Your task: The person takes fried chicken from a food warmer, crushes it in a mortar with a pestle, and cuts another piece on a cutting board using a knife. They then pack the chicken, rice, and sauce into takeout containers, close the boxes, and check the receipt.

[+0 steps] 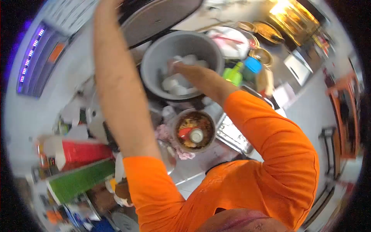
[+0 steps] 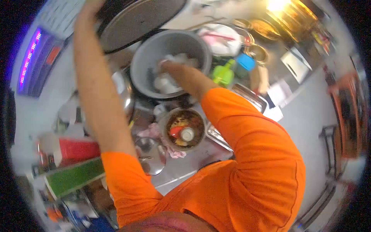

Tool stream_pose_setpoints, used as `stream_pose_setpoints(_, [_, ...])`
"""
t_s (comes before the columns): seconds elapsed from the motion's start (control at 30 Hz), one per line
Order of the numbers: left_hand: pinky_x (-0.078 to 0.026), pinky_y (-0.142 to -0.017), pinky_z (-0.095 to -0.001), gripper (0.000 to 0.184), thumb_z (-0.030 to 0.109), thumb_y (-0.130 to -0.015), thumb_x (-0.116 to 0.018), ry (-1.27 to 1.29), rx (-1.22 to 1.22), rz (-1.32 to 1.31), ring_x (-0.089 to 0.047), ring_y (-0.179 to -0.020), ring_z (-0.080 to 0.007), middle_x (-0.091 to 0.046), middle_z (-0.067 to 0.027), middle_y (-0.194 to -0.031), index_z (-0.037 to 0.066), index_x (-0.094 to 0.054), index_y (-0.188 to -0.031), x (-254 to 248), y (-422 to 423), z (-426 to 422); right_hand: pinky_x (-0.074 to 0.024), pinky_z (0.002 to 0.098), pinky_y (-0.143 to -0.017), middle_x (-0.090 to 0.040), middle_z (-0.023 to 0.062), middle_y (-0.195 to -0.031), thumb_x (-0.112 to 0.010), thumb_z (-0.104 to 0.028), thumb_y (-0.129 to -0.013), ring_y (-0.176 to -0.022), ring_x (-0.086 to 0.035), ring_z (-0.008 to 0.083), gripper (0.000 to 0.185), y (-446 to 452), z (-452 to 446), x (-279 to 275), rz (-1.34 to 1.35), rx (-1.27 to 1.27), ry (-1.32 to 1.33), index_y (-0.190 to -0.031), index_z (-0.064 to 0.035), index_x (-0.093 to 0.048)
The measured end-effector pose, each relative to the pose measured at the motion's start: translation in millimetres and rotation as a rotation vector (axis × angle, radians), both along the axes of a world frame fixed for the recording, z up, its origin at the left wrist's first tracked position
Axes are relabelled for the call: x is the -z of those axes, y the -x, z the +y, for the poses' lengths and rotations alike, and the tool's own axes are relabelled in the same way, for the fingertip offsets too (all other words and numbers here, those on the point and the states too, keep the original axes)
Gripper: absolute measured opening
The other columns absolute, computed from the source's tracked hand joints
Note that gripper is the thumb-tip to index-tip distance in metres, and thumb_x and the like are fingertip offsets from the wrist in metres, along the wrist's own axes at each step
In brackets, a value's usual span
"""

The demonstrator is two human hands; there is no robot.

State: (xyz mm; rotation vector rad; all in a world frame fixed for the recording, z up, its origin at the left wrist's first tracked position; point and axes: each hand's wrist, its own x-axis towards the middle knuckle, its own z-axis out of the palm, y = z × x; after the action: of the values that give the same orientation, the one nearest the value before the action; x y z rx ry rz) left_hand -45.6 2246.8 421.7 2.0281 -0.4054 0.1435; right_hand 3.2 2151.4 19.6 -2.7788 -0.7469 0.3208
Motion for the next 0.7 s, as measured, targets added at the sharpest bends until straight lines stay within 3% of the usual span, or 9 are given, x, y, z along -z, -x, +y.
stream_pose_setpoints(0.07, [-0.054, -0.089, -0.0366, 0.083, 0.038, -0.079, -0.083, 0.050, -0.079, -0.116, -0.069, -0.091, -0.0229, -0.068, -0.0158, -0.115, 0.002, -0.045, -0.144, 16.7, 13.1, 4.8, -0.0554, 0.0420, -0.067, -0.073, 0.0143, -0.078, -0.079, -0.037, -0.068, -0.070, -0.068, 0.0296, 0.042, 21.1, -23.1, -10.2, 0.028, -0.022, -0.119, -0.087, 0.0002, -0.076])
stream_pose_setpoints(0.2, [-0.058, -0.077, -0.0383, 0.093, 0.020, -0.070, -0.092, 0.116, -0.192, -0.160, -0.071, -0.089, -0.0280, -0.066, -0.0193, -0.118, 0.005, -0.042, -0.147, 84.9, 139.4, -79.3, -0.0556, 0.0415, -0.072, -0.072, 0.0165, -0.084, -0.081, -0.037, -0.064, -0.076, -0.068, 0.0302, 0.052, 174.0, -179.3, -157.5, 0.478, -0.256, -0.572, -0.092, 0.0052, -0.073])
stream_pose_setpoints(0.33, [-0.016, -0.116, -0.0595, 0.096, 0.045, -0.056, -0.095, -0.416, -0.419, -0.532, -0.047, -0.133, -0.0308, -0.057, -0.0095, -0.139, 0.018, -0.056, -0.140, 250.2, 208.3, -119.9, -0.0483, 0.0392, -0.099, -0.065, 0.0187, -0.119, -0.082, -0.042, -0.063, -0.113, -0.061, 0.0286, 0.082, 317.1, -383.9, -133.6, 0.519, -0.210, -0.756, -0.128, 0.0035, -0.059])
stream_pose_setpoints(0.37, [-0.008, -0.116, -0.0619, 0.093, 0.050, -0.056, -0.093, -0.493, -0.549, -0.510, -0.044, -0.135, -0.0305, -0.056, -0.0062, -0.141, 0.022, -0.058, -0.137, 283.7, 229.9, -144.8, -0.0496, 0.0391, -0.098, -0.065, 0.0159, -0.118, -0.081, -0.043, -0.062, -0.112, -0.061, 0.0273, 0.084, 349.9, -435.0, -117.2, 0.499, -0.057, -0.732, -0.129, 0.0029, -0.059])
stream_pose_setpoints(0.4, [-0.019, -0.113, -0.0589, 0.091, 0.053, -0.060, -0.091, -0.628, -0.759, -0.435, -0.043, -0.135, -0.0322, -0.056, -0.0086, -0.138, 0.020, -0.056, -0.138, 312.5, 251.1, -175.2, -0.0486, 0.0342, -0.095, -0.068, 0.0135, -0.110, -0.074, -0.027, -0.078, -0.102, -0.063, 0.0244, 0.060, 407.4, -474.2, -107.5, 0.723, 0.410, -1.234, -0.129, 0.0004, -0.060])
stream_pose_setpoints(0.47, [-0.031, -0.104, -0.0539, 0.079, 0.041, -0.074, -0.086, -0.356, -1.133, -0.695, -0.047, -0.124, -0.0359, -0.052, -0.0170, -0.133, 0.004, -0.049, -0.133, 399.5, 270.6, -213.0, -0.0522, 0.0312, -0.082, -0.068, 0.0102, -0.105, -0.065, -0.028, -0.090, -0.091, -0.064, 0.0190, 0.045, 461.8, -557.2, -48.6, 0.711, 1.088, -1.179, -0.126, -0.0020, -0.062])
stream_pose_setpoints(0.53, [-0.038, -0.099, -0.0486, 0.062, 0.027, -0.078, -0.083, -0.120, -0.775, -0.616, -0.050, -0.116, -0.0370, -0.055, -0.0179, -0.124, 0.001, -0.053, -0.125, 421.5, 307.2, -313.0, -0.0537, 0.0333, -0.070, -0.068, 0.0087, -0.102, -0.061, -0.034, -0.095, -0.080, -0.064, 0.0172, 0.042, 518.0, -660.6, 14.7, 0.677, 1.186, -1.053, -0.122, -0.0012, -0.063])
stream_pose_setpoints(0.67, [-0.035, -0.111, -0.0459, 0.073, 0.042, -0.086, -0.074, -0.306, 0.041, 0.329, -0.050, -0.130, -0.0367, -0.057, -0.0253, -0.135, -0.004, -0.050, -0.138, 471.0, 323.3, -513.2, -0.0577, 0.0332, -0.061, -0.067, 0.0110, -0.101, -0.067, -0.030, -0.093, -0.080, -0.067, 0.0204, 0.043, 590.9, -781.7, 44.2, 0.456, 1.229, -0.785, -0.124, -0.0012, -0.059])
stream_pose_setpoints(0.7, [-0.035, -0.112, -0.0457, 0.080, 0.046, -0.087, -0.072, -0.023, 0.070, 0.373, -0.048, -0.133, -0.0394, -0.053, -0.0281, -0.138, -0.006, -0.045, -0.142, 516.5, 309.8, -556.6, -0.0586, 0.0330, -0.059, -0.067, 0.0114, -0.101, -0.069, -0.029, -0.092, -0.081, -0.068, 0.0211, 0.045, 596.8, -799.9, 37.6, 0.378, 1.212, -0.690, -0.125, -0.0015, -0.058])
